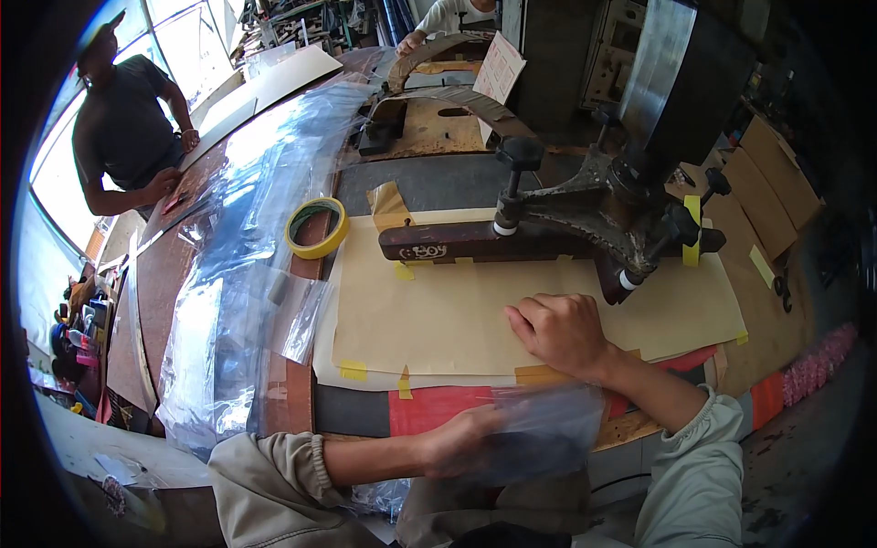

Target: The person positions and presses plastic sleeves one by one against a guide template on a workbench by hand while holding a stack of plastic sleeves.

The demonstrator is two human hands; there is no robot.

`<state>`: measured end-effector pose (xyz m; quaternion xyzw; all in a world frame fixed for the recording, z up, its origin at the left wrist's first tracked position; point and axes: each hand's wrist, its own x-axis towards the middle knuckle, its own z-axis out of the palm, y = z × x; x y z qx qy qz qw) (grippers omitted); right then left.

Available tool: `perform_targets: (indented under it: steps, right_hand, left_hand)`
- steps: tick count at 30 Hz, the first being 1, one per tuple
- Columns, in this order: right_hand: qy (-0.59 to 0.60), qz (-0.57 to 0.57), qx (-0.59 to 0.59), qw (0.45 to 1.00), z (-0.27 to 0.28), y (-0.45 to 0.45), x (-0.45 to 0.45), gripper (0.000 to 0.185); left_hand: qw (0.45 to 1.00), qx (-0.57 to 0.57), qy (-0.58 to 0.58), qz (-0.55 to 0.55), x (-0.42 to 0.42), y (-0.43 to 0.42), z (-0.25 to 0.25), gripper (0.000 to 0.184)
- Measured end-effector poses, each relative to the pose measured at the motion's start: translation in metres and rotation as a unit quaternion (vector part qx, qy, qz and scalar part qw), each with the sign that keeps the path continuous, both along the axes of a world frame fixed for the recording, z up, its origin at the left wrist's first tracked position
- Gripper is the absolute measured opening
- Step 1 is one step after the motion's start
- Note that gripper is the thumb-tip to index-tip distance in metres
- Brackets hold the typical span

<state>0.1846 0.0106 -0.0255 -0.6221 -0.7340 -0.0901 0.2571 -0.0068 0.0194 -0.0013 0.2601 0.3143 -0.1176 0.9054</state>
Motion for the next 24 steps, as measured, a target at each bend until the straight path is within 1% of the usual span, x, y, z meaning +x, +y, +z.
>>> perform_targets:
  steps: [4,10,19,22,24]
  right_hand:
    - [-0.002,-0.002,-0.004,1.000,-0.001,0.000,0.000,0.027]
    - [-0.002,-0.003,-0.005,1.000,-0.001,0.000,0.000,0.027]
    - [-0.002,-0.002,-0.001,1.000,0.001,-0.001,-0.001,0.027]
    - [-0.007,-0.009,-0.011,1.000,0.002,-0.001,-0.001,0.027]
    - [-0.006,-0.007,-0.004,1.000,0.002,-0.001,-0.001,0.027]
  left_hand:
    - [1.000,-0.001,0.008,-0.007,-0.001,0.000,-0.012,0.046]
    - [1.000,-0.006,-0.004,-0.006,-0.001,0.000,-0.007,0.042]
    - [0.999,-0.012,-0.042,-0.001,-0.002,0.000,-0.006,0.041]
    - [1.000,-0.017,-0.025,-0.004,-0.001,0.000,-0.003,0.042]
    - [0.999,-0.024,-0.034,0.002,-0.001,0.000,-0.006,0.042]
